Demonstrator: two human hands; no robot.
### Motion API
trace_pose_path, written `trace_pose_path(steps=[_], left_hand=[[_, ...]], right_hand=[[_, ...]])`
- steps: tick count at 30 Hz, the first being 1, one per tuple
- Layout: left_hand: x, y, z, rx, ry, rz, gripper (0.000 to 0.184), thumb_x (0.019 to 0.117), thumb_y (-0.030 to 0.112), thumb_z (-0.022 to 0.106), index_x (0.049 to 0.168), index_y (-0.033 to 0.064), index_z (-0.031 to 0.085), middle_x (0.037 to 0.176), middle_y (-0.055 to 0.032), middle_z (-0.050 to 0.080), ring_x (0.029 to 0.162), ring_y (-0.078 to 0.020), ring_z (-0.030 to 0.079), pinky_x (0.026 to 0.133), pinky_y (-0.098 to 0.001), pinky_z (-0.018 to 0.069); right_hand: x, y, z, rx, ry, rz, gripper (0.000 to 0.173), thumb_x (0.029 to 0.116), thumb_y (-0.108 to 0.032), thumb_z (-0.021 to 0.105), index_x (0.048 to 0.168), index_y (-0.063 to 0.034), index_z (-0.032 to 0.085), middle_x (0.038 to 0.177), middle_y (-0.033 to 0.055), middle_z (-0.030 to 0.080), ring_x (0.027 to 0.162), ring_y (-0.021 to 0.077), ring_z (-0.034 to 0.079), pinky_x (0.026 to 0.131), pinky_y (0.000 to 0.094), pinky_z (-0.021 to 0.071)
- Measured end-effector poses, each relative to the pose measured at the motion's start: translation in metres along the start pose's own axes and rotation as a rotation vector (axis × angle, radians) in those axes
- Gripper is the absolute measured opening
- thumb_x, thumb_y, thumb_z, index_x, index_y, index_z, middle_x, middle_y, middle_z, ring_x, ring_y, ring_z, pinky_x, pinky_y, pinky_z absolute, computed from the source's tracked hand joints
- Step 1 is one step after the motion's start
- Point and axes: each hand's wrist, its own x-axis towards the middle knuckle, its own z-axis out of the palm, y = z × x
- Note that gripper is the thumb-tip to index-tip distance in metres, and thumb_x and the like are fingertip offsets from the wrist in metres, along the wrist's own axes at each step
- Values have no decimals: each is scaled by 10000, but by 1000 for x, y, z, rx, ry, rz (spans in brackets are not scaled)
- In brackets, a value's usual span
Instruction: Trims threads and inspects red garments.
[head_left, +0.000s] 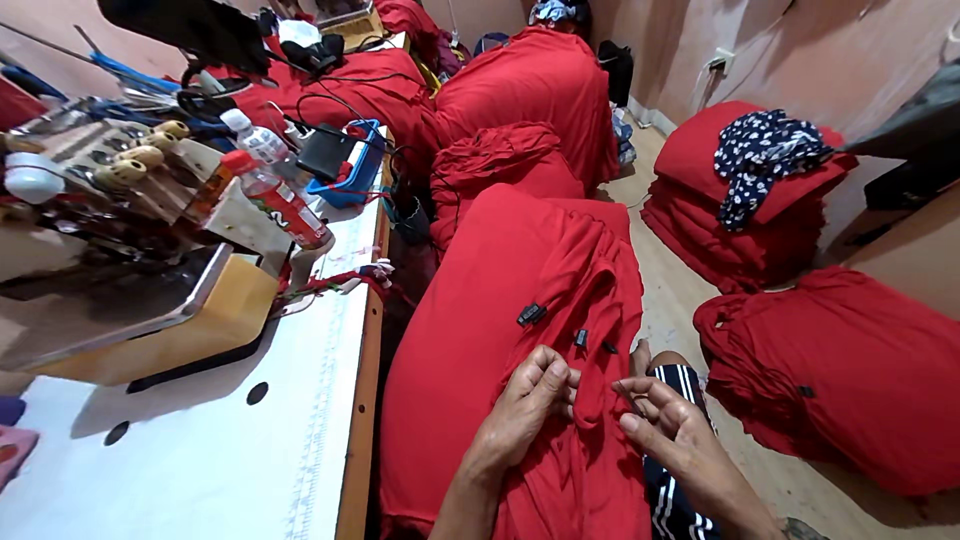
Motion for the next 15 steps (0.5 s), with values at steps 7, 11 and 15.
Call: trace_pose_path(steps=[7, 11, 15], left_hand=[[-4, 11, -7, 44, 156, 152, 188, 1087, 96, 337, 1006, 62, 503, 825, 39, 677, 724, -40, 668, 696, -214, 583], [-11, 24, -18, 242, 144, 254, 179, 1092, 127, 359, 1014, 76, 512, 883, 42, 728, 719, -26, 677, 672, -190, 565], [-10, 34, -17, 299, 83, 281, 172, 1083, 117, 390, 982, 97, 528, 845, 65, 717, 717, -18, 675, 669, -184, 568]], right_hand=[[-12, 9, 15, -345, -337, -183, 461, 946, -224, 653, 1312, 56, 632, 958, 113, 739, 788, 134, 689, 727, 364, 576], [-15, -8, 33, -654, -352, -219, 339, 930, -254, 665, 1151, 2, 696, 792, 149, 693, 674, 327, 682, 580, 554, 514], [-16, -19, 51, -761, -332, -238, 299, 931, -198, 675, 1148, 7, 690, 846, 163, 712, 694, 345, 709, 566, 540, 538]])
